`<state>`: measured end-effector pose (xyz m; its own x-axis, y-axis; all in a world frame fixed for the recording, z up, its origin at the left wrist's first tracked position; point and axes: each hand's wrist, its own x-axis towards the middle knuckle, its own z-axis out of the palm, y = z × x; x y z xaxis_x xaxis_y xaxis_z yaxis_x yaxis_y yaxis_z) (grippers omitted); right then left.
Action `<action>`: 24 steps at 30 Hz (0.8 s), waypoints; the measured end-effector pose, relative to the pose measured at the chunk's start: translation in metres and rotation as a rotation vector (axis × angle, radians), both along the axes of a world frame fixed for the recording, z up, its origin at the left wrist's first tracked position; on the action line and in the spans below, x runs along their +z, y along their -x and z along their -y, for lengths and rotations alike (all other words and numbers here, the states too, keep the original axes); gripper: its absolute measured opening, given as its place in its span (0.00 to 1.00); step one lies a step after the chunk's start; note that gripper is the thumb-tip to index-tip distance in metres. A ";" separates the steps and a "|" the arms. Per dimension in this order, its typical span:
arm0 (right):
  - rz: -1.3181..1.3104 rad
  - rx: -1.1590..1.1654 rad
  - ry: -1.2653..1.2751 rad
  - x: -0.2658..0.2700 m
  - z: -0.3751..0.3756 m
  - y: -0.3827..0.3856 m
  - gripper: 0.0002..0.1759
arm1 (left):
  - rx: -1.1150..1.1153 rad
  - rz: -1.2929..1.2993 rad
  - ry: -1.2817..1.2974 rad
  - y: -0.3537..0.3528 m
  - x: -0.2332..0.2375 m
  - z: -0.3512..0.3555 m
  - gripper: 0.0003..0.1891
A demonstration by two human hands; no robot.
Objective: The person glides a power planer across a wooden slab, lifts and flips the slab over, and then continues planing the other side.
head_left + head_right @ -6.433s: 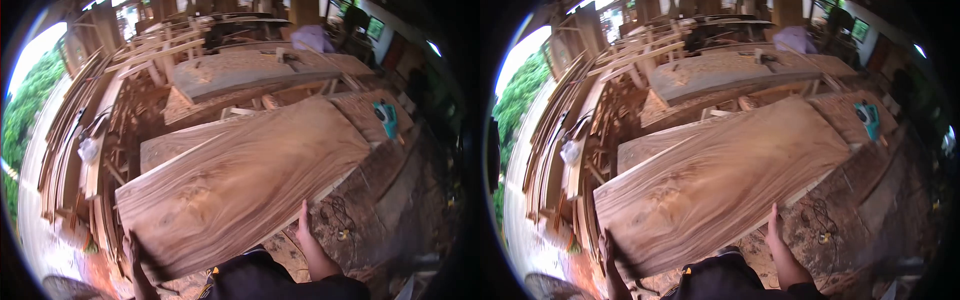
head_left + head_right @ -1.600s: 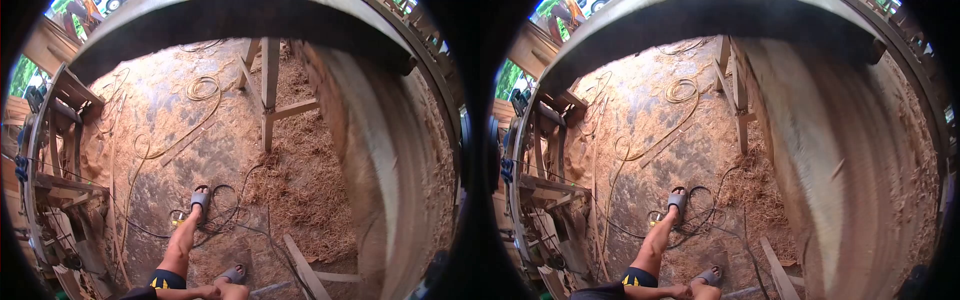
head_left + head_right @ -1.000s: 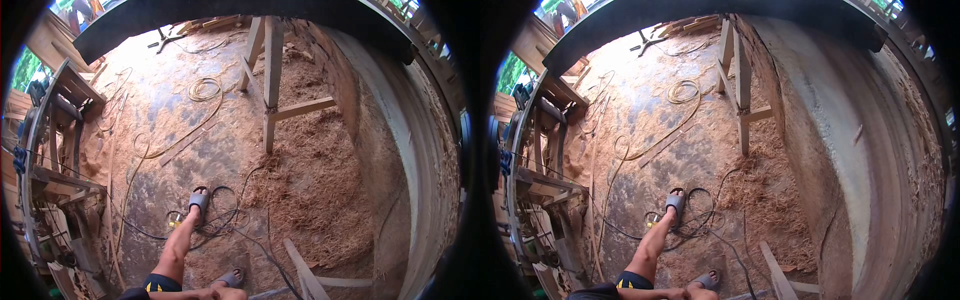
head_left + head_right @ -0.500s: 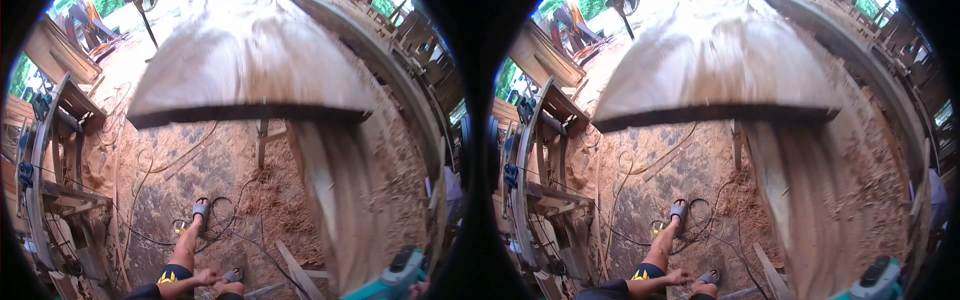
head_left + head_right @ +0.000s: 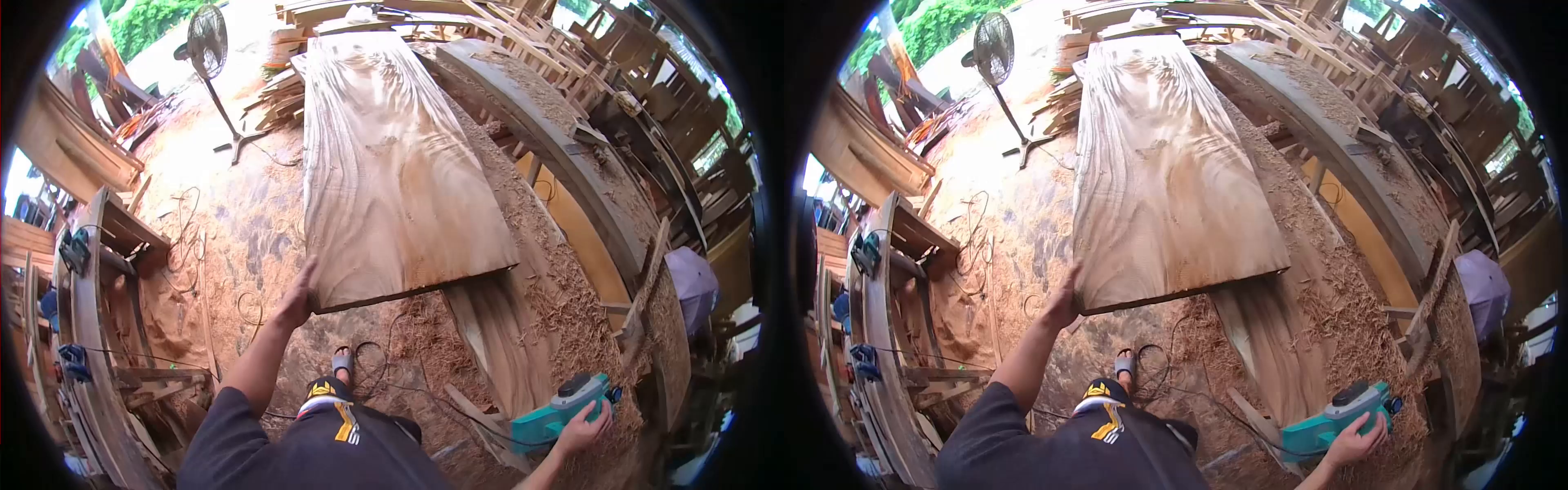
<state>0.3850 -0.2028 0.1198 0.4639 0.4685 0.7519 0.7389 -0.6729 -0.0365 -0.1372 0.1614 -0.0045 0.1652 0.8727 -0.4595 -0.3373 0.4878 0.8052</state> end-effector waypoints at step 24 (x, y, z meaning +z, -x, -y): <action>-1.372 -0.256 -0.717 -0.004 0.015 -0.032 0.15 | 0.075 -0.643 -0.406 -0.081 0.010 0.036 0.30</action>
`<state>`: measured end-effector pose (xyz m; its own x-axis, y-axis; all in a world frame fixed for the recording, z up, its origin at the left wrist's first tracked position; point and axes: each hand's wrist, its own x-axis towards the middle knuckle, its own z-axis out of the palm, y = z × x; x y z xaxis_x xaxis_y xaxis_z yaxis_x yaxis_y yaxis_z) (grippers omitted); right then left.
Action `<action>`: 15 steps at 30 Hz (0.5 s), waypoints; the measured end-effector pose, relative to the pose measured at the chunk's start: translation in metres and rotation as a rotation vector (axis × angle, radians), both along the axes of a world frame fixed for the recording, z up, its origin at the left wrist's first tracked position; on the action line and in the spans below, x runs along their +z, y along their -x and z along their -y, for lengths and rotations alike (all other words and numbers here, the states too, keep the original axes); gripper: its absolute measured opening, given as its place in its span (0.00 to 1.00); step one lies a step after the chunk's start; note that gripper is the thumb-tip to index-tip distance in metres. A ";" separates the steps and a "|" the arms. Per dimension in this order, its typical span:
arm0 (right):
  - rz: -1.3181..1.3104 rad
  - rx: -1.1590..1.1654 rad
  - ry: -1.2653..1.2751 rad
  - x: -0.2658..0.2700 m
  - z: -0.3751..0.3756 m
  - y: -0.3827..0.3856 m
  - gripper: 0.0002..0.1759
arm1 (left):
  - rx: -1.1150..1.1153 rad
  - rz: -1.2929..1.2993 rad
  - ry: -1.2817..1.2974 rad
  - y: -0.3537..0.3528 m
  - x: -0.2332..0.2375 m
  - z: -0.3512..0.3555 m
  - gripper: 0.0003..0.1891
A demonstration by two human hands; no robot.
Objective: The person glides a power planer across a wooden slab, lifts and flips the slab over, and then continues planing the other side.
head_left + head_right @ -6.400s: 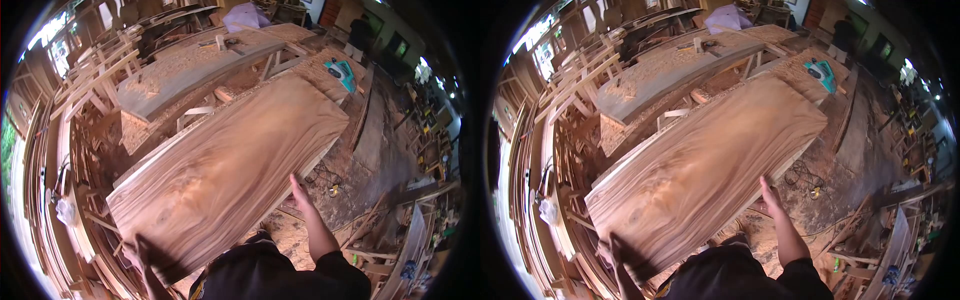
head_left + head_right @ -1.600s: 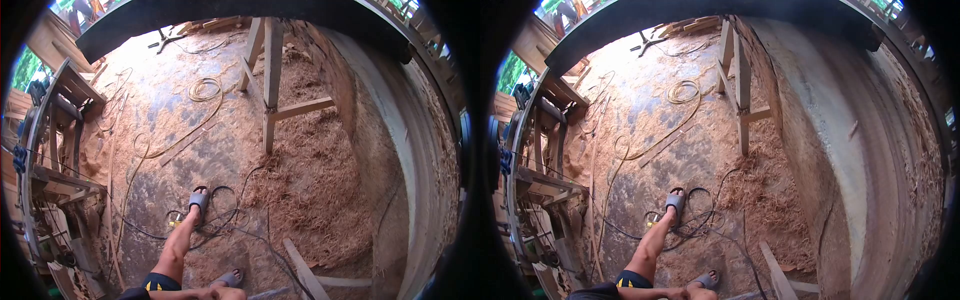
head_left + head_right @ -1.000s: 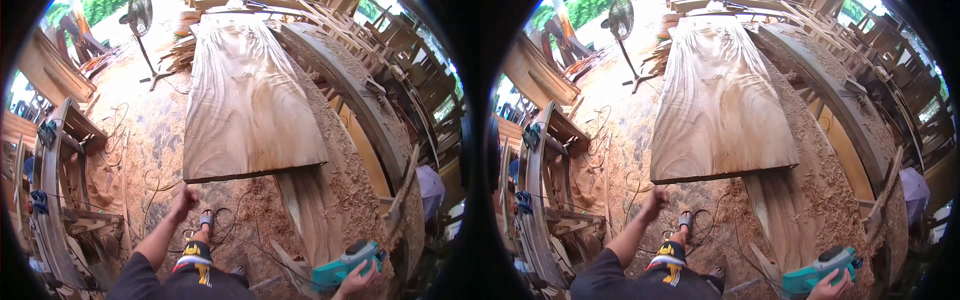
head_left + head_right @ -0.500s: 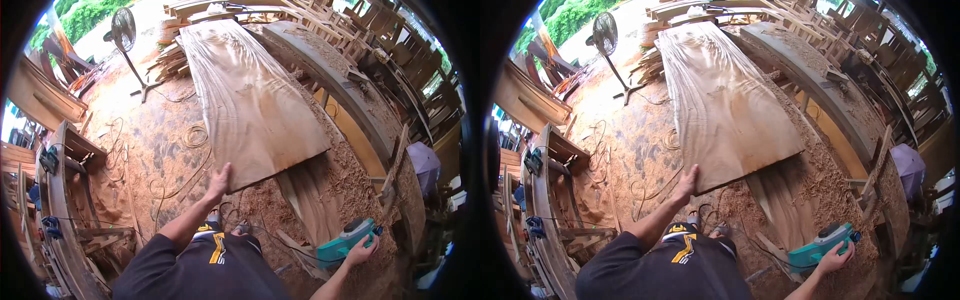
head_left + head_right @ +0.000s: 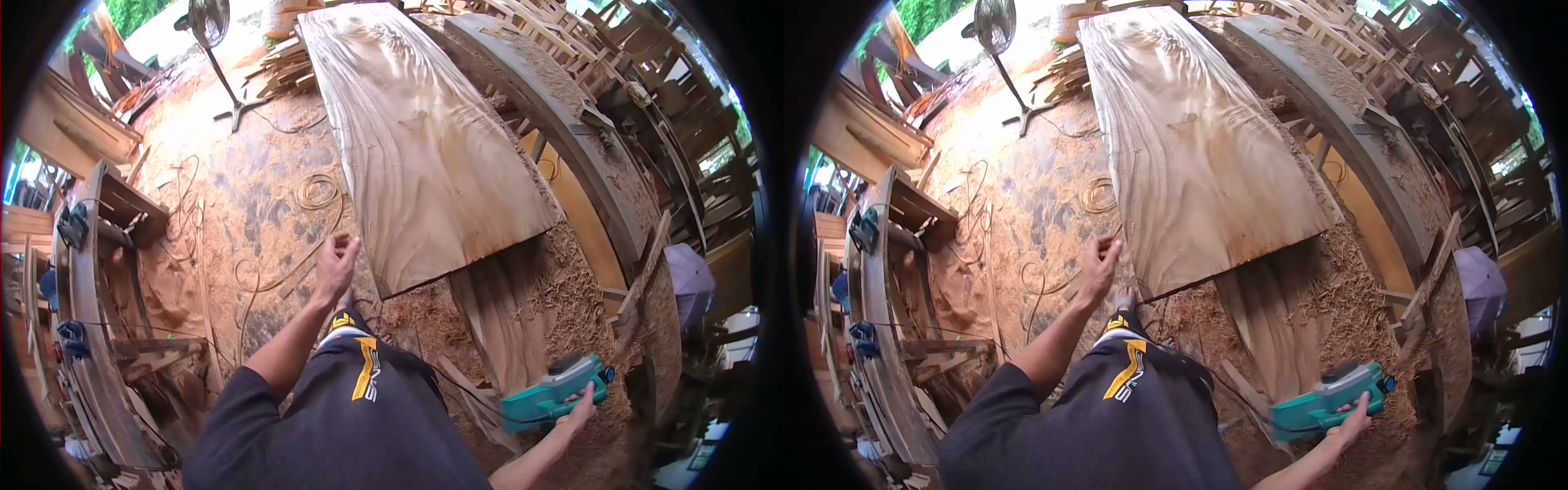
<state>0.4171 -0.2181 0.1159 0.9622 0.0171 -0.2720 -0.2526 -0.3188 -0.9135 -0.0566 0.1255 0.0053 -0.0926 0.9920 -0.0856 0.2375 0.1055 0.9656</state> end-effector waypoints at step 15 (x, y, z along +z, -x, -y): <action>-0.015 1.328 0.245 0.095 -0.153 0.188 0.13 | -1.042 -0.317 -0.637 -0.097 0.141 -0.024 0.25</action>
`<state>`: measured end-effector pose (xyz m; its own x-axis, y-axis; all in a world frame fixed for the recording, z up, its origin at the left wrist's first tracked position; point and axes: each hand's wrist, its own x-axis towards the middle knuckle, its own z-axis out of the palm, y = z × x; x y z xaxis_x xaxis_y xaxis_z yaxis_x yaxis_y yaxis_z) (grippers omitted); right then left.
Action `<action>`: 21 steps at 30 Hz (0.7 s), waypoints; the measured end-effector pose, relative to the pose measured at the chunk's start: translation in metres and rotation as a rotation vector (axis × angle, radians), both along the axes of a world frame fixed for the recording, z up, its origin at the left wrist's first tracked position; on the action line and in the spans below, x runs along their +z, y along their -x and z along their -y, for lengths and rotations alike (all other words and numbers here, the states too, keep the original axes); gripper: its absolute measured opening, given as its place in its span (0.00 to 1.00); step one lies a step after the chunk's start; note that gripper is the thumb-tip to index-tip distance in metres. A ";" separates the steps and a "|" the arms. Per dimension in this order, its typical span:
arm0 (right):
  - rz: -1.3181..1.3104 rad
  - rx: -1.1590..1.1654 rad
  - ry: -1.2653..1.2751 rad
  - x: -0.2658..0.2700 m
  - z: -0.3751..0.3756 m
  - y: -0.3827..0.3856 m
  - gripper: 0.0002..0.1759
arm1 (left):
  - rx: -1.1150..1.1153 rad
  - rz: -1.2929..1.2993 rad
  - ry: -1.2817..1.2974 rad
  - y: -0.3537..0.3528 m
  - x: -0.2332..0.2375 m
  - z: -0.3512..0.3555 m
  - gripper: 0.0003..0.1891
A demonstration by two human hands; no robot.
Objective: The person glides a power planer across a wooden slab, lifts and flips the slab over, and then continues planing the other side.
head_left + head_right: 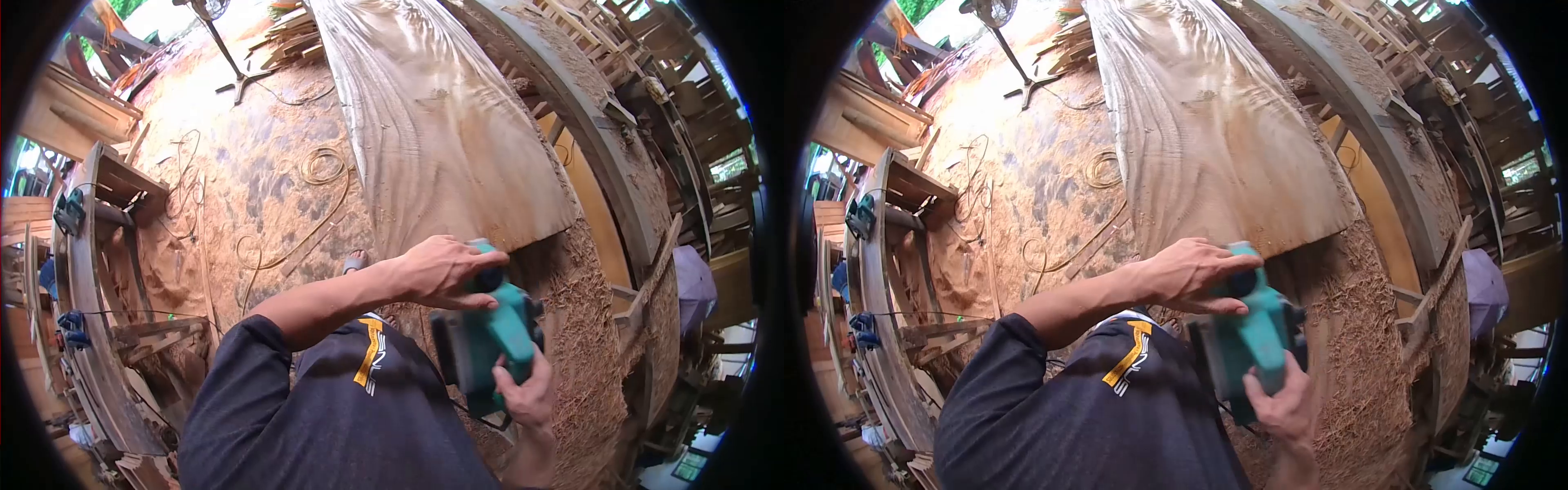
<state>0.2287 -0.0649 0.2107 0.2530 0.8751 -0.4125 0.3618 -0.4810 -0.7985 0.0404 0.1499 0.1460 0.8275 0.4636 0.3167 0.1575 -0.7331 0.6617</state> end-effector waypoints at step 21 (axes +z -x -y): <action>-0.064 0.250 -0.364 -0.038 -0.398 0.133 0.24 | 1.169 0.627 0.959 0.160 -0.148 -0.117 0.16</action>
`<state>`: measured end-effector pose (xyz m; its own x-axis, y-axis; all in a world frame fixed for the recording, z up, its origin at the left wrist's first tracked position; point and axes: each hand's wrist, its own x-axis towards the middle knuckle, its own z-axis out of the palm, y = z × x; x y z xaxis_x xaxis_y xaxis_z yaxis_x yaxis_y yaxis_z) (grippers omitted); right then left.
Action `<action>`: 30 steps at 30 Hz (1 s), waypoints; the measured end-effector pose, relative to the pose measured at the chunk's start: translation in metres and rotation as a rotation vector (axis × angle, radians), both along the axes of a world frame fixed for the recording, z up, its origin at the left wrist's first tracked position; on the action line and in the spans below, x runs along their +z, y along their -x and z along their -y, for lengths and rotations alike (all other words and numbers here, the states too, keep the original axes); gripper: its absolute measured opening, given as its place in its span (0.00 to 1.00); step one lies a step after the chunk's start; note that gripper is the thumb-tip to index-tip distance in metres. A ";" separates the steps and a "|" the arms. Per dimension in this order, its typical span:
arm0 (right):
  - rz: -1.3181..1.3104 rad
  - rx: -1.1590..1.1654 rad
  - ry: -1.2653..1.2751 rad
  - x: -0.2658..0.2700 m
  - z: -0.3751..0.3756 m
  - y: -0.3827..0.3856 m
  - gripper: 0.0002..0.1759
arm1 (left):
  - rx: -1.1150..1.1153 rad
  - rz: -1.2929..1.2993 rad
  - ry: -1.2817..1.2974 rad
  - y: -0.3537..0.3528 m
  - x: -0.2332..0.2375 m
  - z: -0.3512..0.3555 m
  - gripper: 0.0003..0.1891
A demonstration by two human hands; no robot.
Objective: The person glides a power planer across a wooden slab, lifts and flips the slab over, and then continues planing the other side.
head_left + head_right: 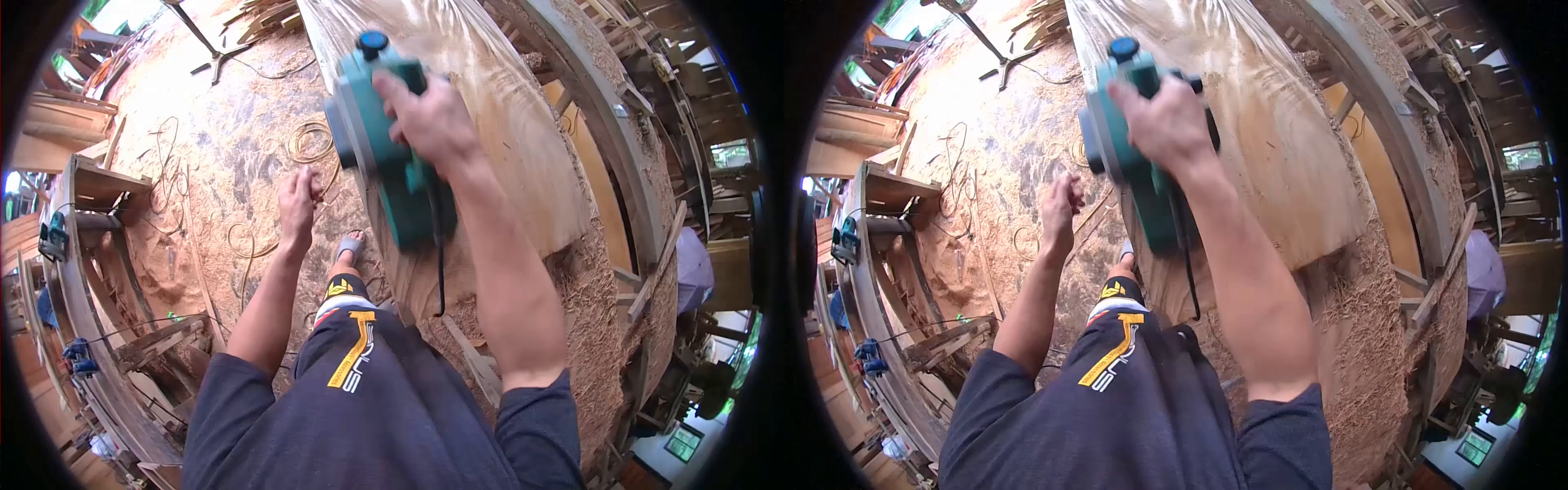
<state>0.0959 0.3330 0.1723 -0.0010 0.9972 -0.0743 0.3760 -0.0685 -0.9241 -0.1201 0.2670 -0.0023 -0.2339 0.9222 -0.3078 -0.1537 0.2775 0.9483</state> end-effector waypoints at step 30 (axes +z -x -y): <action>-0.078 -0.060 -0.097 -0.013 0.037 -0.005 0.28 | -1.008 0.517 0.441 -0.037 0.023 0.146 0.41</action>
